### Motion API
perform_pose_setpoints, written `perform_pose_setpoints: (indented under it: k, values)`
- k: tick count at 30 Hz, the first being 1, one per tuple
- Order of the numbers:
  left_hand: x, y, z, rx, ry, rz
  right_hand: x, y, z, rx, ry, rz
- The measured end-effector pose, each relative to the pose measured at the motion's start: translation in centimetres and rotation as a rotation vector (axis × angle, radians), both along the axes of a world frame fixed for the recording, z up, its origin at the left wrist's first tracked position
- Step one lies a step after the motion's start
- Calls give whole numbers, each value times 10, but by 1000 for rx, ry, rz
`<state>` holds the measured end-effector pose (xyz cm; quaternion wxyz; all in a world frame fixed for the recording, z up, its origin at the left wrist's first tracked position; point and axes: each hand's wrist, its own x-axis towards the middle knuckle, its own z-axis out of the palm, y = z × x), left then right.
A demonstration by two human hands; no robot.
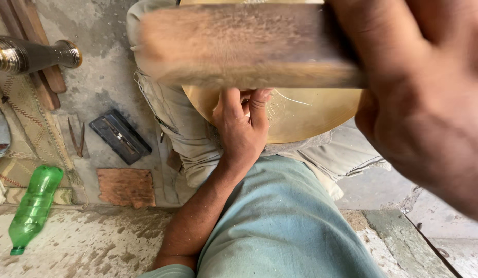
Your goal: The person sits on the floor with a brass plate resting on their lap and engraves a decorative floral pattern into it. They hold a chisel against the plate with one hand and strike it with a wooden mallet held in the other hand, repositioning the chisel along the drawn lines as the pattern is worked.
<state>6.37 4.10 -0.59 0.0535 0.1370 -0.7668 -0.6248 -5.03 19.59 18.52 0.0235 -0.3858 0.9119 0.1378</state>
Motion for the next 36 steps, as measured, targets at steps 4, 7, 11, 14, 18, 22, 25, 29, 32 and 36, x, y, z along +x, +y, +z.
perform_pose_setpoints:
  k: [4, 7, 11, 14, 18, 22, 25, 29, 32, 36]
  values:
    - [2, -3, -8, -370, -47, -40, 0, -3, 2, 29, 60, 86]
    - [3, -5, -13, -314, 18, -60, -3, -6, 7, 7, 84, 104]
    - [7, -2, -13, -59, 105, -35, -7, -10, 11, -13, 74, 110]
    - [8, 2, -13, -23, 82, 0, -6, -10, 11, 0, 100, 141]
    - [11, 1, -14, -299, 73, 8, 0, -9, 10, 39, 157, 205]
    - [19, 4, -15, -127, 7, 77, 3, -8, 15, 65, 202, 243]
    - [25, 3, -18, -305, 275, -31, 3, -8, 17, 74, 229, 258]
    - [29, 2, -31, -416, -43, -99, 2, -7, 21, 75, 188, 242]
    - [32, 3, -37, -321, -8, -55, 0, -4, 20, 0, 80, 181]
    - [37, 6, -40, -497, 164, -50, -1, 0, 16, -201, -85, 72]
